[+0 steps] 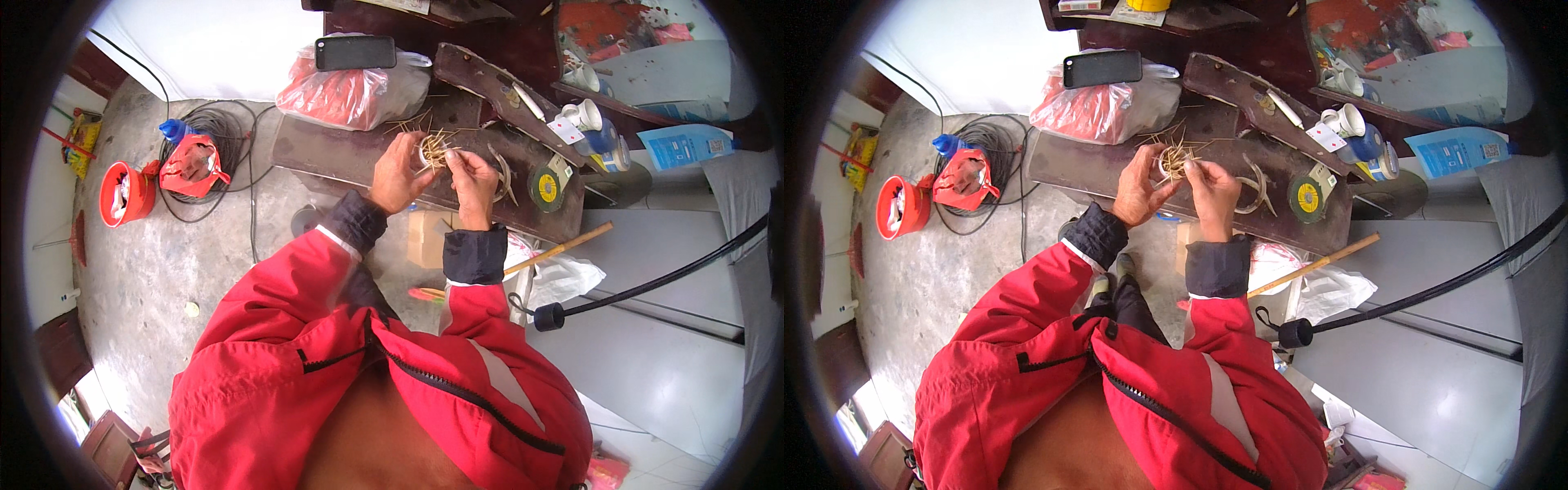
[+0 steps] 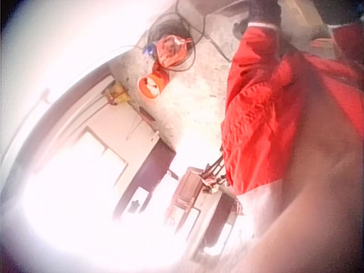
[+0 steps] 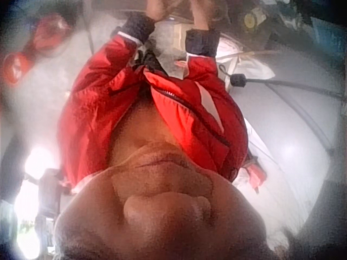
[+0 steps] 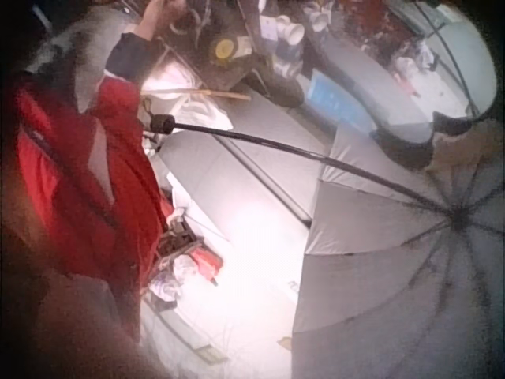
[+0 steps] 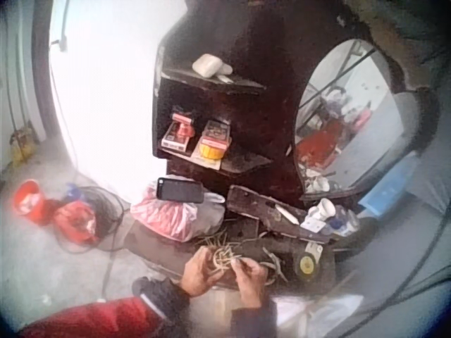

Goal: The person picks up small wooden sticks and inserts them into a small cylindrical holder on a cluttered workbench. They then handle a roll of tape and a plastic bag containing small parts, placing items into a red bucket. The workspace includes tools and miscellaneous items on a wooden table.

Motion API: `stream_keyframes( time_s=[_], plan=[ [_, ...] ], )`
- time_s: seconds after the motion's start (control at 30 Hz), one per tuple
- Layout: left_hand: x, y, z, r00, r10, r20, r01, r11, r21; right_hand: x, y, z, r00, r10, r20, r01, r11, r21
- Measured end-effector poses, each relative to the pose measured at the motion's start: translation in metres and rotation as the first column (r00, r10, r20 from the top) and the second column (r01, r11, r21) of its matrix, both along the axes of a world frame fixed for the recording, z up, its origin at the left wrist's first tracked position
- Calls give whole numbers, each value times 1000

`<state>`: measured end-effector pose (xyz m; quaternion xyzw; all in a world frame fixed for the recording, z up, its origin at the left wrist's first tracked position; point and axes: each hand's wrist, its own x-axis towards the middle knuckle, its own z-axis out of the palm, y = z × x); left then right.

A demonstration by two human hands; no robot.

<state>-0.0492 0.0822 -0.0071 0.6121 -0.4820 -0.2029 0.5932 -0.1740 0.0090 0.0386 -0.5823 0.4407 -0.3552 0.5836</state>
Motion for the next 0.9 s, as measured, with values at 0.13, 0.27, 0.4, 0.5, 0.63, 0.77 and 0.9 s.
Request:
stream_keyframes(
  time_s=[0.13, 0.27, 0.4, 0.5, 0.63, 0.77, 0.9],
  plan=[
    [-2, 2, -4, 999, -33, -40, 33, 999, 6, -2, -3, -4, 998, 7, -57, -10, 999, -48],
    [-2, 3, -14, 835, -225, -502, 189, 974, -123, -3, 2, 4, 997, -56, 53, 59, 997, -47],
    [5, 6, -18, 800, -252, -544, 220, 967, -125, -16, -3, 17, 977, -187, 104, 205, 960, -190],
    [6, 6, -21, 812, -249, -528, 210, 968, -133, -22, -14, 17, 964, -256, 76, 266, 892, -365],
    [6, 7, -20, 821, -244, -516, 218, 970, -111, -18, -11, 17, 977, -212, 2, 192, 880, -434],
    [5, 7, -18, 814, -259, -519, 235, 965, -113, -10, -11, 10, 994, -107, -1, 88, 821, -564],
    [9, 9, -16, 819, -260, -512, 266, 962, -64, -1, -7, 13, 990, -12, -142, -96, 682, -725]
  ],
)
